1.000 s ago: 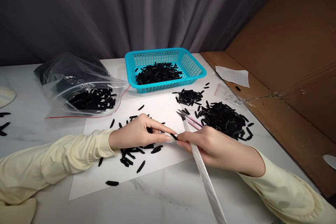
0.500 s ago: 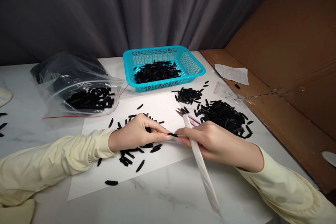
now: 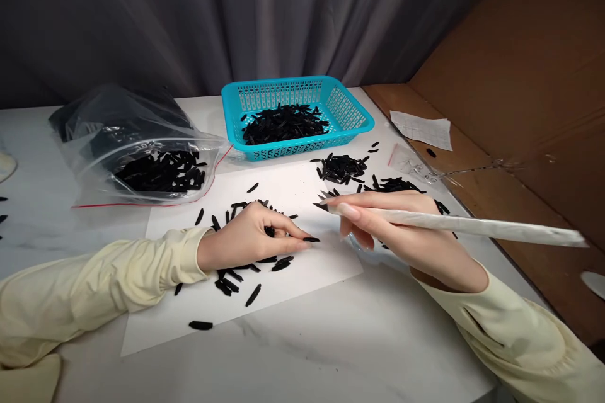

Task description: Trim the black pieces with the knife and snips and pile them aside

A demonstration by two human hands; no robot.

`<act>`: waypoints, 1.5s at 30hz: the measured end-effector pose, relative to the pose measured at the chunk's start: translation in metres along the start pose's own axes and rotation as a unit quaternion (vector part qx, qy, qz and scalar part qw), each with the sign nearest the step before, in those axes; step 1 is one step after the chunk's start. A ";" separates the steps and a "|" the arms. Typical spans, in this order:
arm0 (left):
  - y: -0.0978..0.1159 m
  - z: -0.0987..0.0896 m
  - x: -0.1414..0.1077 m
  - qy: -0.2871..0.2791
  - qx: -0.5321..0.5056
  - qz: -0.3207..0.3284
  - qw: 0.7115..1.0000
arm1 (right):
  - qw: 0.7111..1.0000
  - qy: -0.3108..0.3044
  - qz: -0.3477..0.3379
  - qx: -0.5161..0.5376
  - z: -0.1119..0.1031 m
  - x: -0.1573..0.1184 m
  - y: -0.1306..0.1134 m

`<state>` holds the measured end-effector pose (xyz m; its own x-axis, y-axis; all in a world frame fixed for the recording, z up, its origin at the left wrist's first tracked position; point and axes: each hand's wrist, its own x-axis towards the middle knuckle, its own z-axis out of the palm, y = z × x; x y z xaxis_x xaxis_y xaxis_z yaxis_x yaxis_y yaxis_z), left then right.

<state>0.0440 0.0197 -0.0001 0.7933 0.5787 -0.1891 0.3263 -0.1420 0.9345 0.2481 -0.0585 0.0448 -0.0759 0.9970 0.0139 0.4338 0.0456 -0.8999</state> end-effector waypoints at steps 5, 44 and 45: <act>-0.001 0.000 -0.001 0.004 0.004 0.005 1.000 | 0.994 0.000 0.091 0.058 0.000 0.001 -0.002; 0.000 0.001 0.000 0.025 -0.002 -0.011 1.000 | 0.983 -0.087 0.096 0.127 0.008 0.002 -0.003; 0.000 0.001 0.000 0.025 0.000 -0.011 1.000 | 0.983 -0.089 0.097 0.126 0.008 0.002 -0.003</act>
<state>0.0447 0.0192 -0.0008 0.7595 0.6208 -0.1942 0.3430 -0.1286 0.9305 0.2397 -0.0574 0.0443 -0.1795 0.9574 -0.2260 0.2218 -0.1844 -0.9575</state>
